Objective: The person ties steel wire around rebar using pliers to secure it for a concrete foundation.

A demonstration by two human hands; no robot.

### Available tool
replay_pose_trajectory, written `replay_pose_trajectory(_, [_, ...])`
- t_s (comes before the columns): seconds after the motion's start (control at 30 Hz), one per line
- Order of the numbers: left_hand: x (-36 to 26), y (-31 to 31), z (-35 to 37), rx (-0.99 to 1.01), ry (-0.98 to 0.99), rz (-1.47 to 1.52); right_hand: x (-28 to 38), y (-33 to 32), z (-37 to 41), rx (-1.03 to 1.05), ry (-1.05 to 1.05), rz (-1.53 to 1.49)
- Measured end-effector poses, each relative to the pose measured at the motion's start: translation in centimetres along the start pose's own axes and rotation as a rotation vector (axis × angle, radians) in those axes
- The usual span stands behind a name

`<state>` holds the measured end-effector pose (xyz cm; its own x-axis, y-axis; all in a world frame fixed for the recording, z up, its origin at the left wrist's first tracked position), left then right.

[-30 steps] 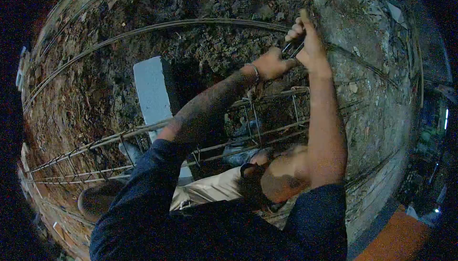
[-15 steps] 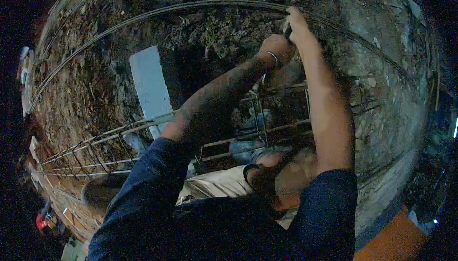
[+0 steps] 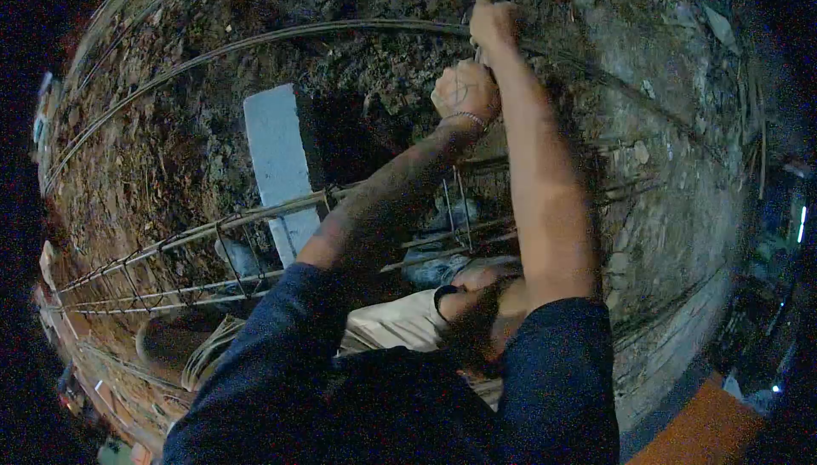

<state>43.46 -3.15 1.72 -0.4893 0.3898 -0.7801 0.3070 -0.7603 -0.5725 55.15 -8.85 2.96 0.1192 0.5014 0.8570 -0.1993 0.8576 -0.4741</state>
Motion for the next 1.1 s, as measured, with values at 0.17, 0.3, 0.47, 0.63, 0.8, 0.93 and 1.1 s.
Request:
replay_pose_trajectory(0.17, [-1.3,1.5,-0.3,0.675,0.113,0.022,2.9,0.5,1.9,0.503,-0.098,-0.843])
replay_pose_trajectory(0.3, [-3.2,5.4,3.6,1.082,-0.024,0.946,5.6,0.2,4.5,0.738,-0.2,-0.981])
replay_pose_trajectory(0.47, [-1.0,7.1,1.6,0.73,-0.021,0.612,3.3,0.6,3.7,0.711,-0.093,-1.029])
replay_pose_trajectory(0.63, [0.2,0.9,0.7,-0.058,0.101,0.177,5.3,0.0,1.7,-0.248,-0.512,0.223])
replay_pose_trajectory(0.8, [4.5,0.9,-0.2,0.01,-0.149,0.331,-0.8,8.6,0.2,0.637,0.137,-0.525])
replay_pose_trajectory(0.93, [7.3,5.7,-2.1,0.337,-0.177,0.499,-3.6,12.4,0.6,0.792,0.343,-0.714])
replay_pose_trajectory(1.1, [4.8,4.6,0.9,0.646,-0.229,0.88,-4.6,12.2,0.2,0.822,0.373,-0.682])
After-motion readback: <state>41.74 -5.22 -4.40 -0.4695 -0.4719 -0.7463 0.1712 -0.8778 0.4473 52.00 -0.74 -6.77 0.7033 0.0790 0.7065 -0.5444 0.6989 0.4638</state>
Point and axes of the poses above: each hand's wrist, its own z-axis away from the middle knuckle, its own y-axis out of the palm, x = y × z, the point moved 10 cm from there along -z, towards the middle knuckle, and after that the axes turned 2 degrees about -y, right-handed, at the moved point
